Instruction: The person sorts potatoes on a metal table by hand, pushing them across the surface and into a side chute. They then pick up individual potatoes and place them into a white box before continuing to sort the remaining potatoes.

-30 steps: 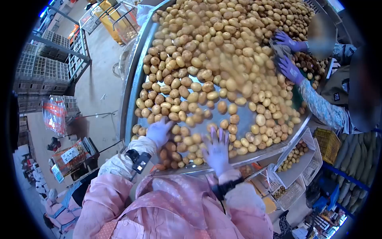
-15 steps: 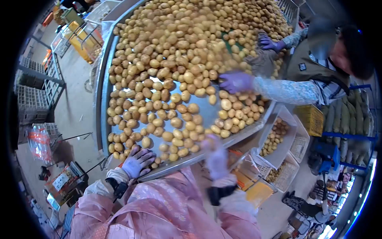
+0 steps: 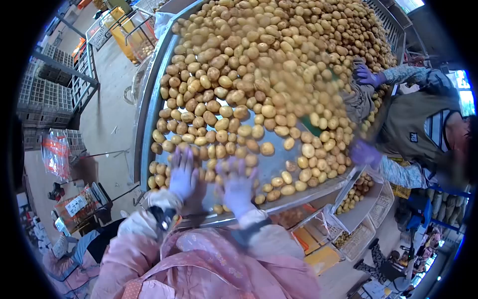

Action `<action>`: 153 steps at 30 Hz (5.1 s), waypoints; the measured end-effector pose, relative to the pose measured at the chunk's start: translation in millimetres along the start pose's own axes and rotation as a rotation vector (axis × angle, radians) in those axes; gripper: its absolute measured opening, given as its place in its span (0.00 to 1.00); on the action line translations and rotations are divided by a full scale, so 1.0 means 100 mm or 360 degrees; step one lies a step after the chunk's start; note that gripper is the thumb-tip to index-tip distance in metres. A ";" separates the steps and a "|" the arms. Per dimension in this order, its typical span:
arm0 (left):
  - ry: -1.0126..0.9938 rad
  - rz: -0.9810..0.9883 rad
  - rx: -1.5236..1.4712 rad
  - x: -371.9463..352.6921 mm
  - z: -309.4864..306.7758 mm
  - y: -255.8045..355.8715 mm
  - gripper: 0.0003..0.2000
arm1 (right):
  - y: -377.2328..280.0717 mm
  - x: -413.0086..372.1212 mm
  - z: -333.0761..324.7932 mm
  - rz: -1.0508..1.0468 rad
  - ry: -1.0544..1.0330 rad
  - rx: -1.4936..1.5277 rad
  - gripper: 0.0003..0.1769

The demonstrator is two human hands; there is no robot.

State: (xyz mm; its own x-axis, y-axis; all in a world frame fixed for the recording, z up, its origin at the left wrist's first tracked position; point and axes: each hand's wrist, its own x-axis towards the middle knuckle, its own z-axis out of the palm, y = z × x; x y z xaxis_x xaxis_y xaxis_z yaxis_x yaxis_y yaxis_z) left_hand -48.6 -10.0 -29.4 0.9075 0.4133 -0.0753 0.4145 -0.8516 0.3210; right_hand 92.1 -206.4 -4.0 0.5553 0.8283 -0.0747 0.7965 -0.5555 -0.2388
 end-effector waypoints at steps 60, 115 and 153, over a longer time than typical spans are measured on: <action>-0.0173 -0.0125 0.0057 1.25 -0.61 -0.46 0.17 | 0.64 1.55 -0.28 -0.0483 -0.0076 -0.0026 0.37; -0.0363 0.0687 -0.0336 -0.70 -0.35 -0.34 0.27 | 0.46 -0.20 -0.24 -0.0511 -0.0359 0.0165 0.33; -0.0748 0.0132 0.0026 -0.93 -0.28 -0.01 0.23 | 0.67 -1.07 -0.40 0.0432 0.0095 0.0749 0.24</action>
State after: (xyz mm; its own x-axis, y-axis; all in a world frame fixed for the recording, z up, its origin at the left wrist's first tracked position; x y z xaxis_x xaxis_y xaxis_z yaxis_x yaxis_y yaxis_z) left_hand -135.6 -39.1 3.8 0.8687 0.1563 -0.4700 0.3369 -0.8820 0.3295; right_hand 96.0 -334.9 26.1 0.7495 0.6465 -0.1422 0.4370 -0.6445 -0.6274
